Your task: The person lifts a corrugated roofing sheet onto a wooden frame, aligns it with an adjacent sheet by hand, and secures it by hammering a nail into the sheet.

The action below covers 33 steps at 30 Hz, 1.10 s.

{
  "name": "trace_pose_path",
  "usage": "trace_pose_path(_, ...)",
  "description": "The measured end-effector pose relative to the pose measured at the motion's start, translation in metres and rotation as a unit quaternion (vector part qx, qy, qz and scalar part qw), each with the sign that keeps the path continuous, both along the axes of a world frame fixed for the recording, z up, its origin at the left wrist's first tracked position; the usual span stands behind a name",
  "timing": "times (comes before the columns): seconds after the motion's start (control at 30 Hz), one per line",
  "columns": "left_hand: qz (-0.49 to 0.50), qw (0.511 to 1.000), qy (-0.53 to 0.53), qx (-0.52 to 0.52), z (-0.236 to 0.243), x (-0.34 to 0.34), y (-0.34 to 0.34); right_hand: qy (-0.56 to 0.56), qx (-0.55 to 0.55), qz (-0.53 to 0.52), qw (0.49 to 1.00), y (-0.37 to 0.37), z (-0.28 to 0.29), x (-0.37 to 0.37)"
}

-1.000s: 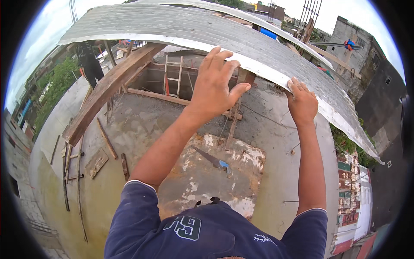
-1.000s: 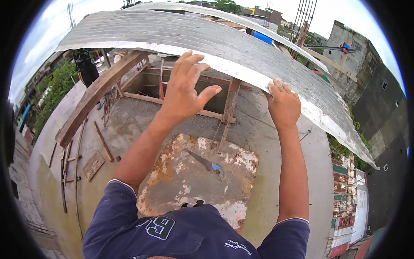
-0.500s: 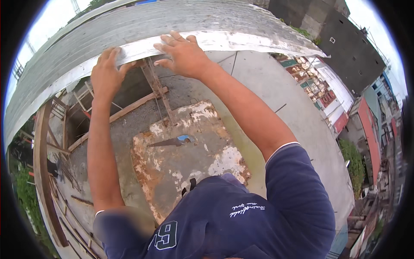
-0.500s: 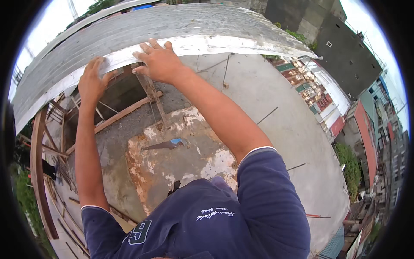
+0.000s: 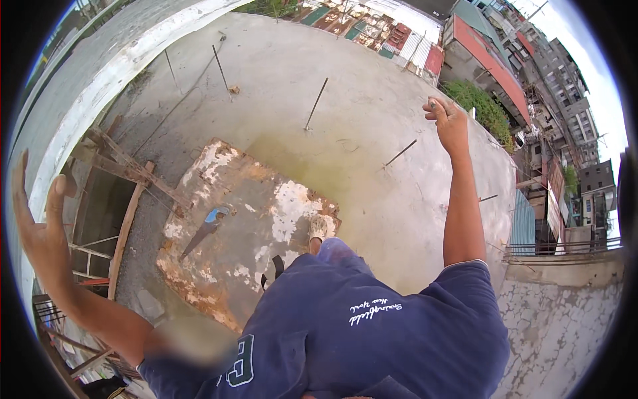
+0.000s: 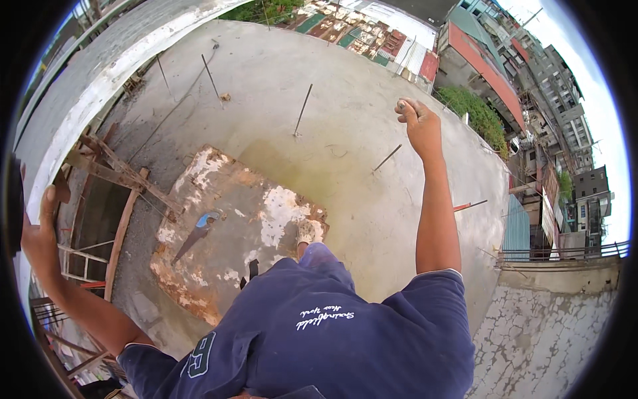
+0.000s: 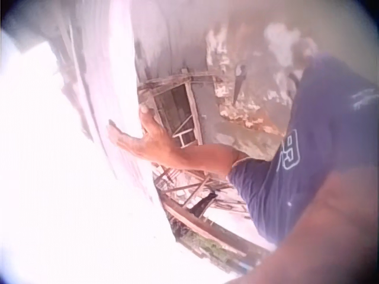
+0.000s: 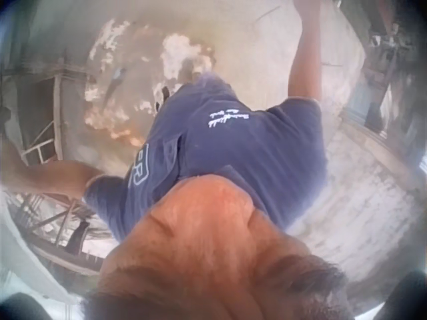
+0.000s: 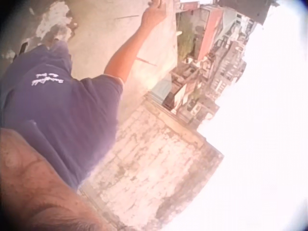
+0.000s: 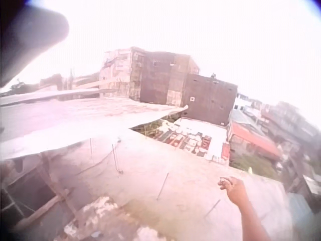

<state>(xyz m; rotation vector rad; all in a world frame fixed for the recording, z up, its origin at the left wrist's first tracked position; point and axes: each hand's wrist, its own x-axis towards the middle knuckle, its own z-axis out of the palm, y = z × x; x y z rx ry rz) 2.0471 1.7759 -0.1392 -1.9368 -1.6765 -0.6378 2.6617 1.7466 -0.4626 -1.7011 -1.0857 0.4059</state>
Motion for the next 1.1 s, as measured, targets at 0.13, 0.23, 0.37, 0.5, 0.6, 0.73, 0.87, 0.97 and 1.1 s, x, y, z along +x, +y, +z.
trace_pose_path(0.13, -0.164, 0.973, 0.137, 0.088, -0.014, 0.130, 0.070, -0.008, -0.147, 0.012, 0.989, -0.043, -0.114, 0.017)
trace_pose_path(0.23, -0.176, 0.969, 0.134, 0.111, -0.024, 0.190, 0.122, 0.030, -0.263, 0.093, 0.960, -0.058, -0.152, 0.023)
trace_pose_path(0.37, -0.152, 0.974, 0.155, 0.066, -0.066, 0.245, 0.182, 0.077, -0.280, 0.070, 0.954, -0.076, -0.175, 0.064)
trace_pose_path(0.5, -0.112, 0.985, 0.126, -0.041, -0.083, 0.269, 0.202, 0.102, -0.245, -0.043, 0.963, -0.069, -0.162, 0.122)
trace_pose_path(0.6, -0.101, 0.988, 0.103, -0.062, -0.091, 0.275, 0.220, 0.115, -0.203, -0.067, 0.970, -0.044, -0.152, 0.161)
trace_pose_path(0.73, -0.120, 0.985, 0.093, -0.081, -0.100, 0.315, 0.233, 0.101, -0.165, -0.080, 0.978, 0.010, -0.137, 0.208)
trace_pose_path(0.87, -0.134, 0.981, 0.110, -0.085, -0.116, 0.371, 0.261, 0.102, -0.127, -0.048, 0.986, 0.109, -0.116, 0.264)
trace_pose_path(0.97, -0.108, 0.983, 0.120, -0.088, -0.120, 0.382, 0.286, 0.057, -0.096, -0.002, 0.994, 0.215, -0.088, 0.289)
trace_pose_path(1.1, 0.007, 0.998, 0.055, -0.038, -0.122, 0.370, 0.289, 0.070, -0.067, 0.023, 0.995, 0.332, -0.103, 0.323)
